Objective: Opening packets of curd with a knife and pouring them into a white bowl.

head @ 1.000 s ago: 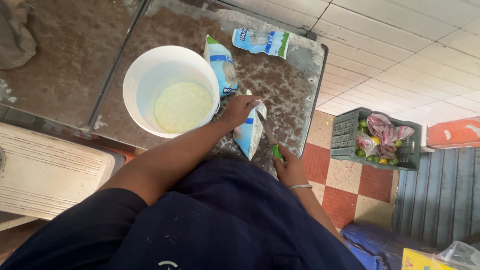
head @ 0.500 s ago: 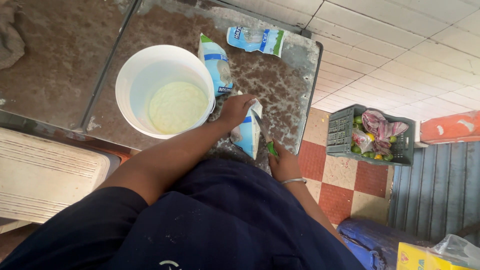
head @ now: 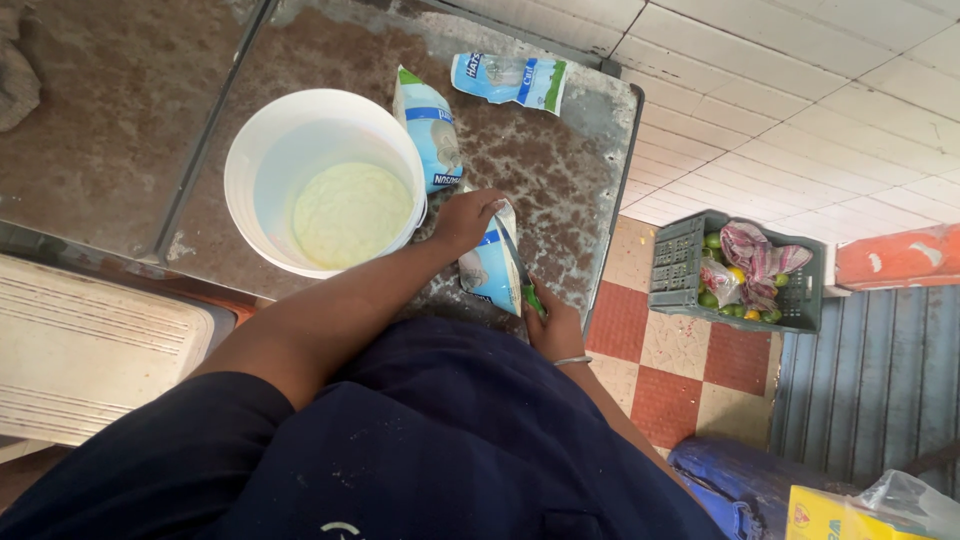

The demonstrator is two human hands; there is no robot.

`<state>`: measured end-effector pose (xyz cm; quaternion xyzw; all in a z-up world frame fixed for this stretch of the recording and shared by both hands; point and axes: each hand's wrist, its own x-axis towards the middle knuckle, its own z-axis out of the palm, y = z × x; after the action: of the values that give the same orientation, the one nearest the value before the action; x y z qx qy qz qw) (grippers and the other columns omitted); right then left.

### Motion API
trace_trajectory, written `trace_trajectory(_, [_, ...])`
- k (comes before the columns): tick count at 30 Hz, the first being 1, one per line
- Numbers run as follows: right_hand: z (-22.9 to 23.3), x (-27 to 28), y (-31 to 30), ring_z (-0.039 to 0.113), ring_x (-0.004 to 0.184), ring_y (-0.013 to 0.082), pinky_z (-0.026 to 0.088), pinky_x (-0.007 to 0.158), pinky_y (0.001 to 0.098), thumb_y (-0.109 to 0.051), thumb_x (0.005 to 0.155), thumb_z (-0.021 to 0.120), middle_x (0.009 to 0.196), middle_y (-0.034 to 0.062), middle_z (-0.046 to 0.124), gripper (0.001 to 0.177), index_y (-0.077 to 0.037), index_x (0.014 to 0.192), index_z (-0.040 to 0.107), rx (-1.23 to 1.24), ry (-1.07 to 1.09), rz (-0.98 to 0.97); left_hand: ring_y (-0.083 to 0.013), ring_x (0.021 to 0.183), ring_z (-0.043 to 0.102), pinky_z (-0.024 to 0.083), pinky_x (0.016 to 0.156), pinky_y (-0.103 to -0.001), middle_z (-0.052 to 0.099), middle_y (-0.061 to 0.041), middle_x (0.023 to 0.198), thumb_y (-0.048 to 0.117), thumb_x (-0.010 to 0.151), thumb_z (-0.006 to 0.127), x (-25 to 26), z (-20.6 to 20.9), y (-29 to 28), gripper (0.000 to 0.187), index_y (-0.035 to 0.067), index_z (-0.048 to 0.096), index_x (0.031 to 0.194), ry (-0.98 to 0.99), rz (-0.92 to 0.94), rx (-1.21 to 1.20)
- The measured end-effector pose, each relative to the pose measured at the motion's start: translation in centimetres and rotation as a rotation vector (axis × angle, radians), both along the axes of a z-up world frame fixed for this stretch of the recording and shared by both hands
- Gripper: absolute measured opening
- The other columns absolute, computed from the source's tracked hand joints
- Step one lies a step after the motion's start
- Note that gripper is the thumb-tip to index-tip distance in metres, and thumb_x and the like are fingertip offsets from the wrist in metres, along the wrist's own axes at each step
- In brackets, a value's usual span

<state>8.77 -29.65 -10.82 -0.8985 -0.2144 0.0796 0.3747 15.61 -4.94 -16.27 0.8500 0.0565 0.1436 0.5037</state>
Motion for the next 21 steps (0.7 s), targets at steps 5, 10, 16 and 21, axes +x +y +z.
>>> trace_trajectory(5, [-0.5, 0.5, -0.3, 0.073, 0.099, 0.0402, 0.057, 0.084, 0.0410, -0.014, 0.092, 0.068, 0.109, 0.0246, 0.074, 0.050, -0.008, 0.141, 0.061, 0.026, -0.009, 0.025, -0.0327, 0.092, 0.073, 0.055, 0.080, -0.042, 0.076, -0.012, 0.099, 0.028, 0.099, 0.061, -0.2, 0.8, -0.1, 0.022, 0.018, 0.075, 0.114, 0.017, 0.001, 0.001])
trace_trajectory(10, [-1.7, 1.0, 0.0, 0.073, 0.098, 0.0398, 0.056, 0.084, 0.0405, -0.013, 0.091, 0.069, 0.110, 0.0242, 0.074, 0.048, -0.006, 0.138, 0.063, 0.053, -0.043, 0.019, -0.0318, 0.091, 0.073, 0.055, 0.080, -0.041, 0.076, -0.010, 0.099, 0.025, 0.101, 0.059, -0.6, 2.1, 0.1, 0.022, 0.020, 0.077, 0.113, 0.030, -0.027, -0.007])
trace_trajectory(16, [-2.7, 1.4, 0.4, 0.073, 0.102, 0.0400, 0.056, 0.086, 0.0410, -0.014, 0.093, 0.068, 0.110, 0.0240, 0.074, 0.044, -0.005, 0.136, 0.064, 0.060, -0.024, 0.016, -0.0320, 0.091, 0.074, 0.056, 0.079, -0.041, 0.076, -0.012, 0.100, 0.024, 0.100, 0.062, 0.3, -0.4, 0.4, 0.020, 0.017, 0.076, 0.112, -0.008, 0.010, 0.012])
trace_trajectory(21, [-2.0, 1.5, 1.0, 0.073, 0.101, 0.0405, 0.056, 0.085, 0.0414, -0.014, 0.092, 0.068, 0.111, 0.0241, 0.074, 0.046, -0.006, 0.136, 0.063, 0.047, -0.017, 0.000, -0.0322, 0.092, 0.074, 0.056, 0.081, -0.041, 0.076, -0.012, 0.100, 0.023, 0.100, 0.061, 0.4, -0.4, 0.3, 0.020, 0.017, 0.075, 0.113, -0.029, -0.003, 0.023])
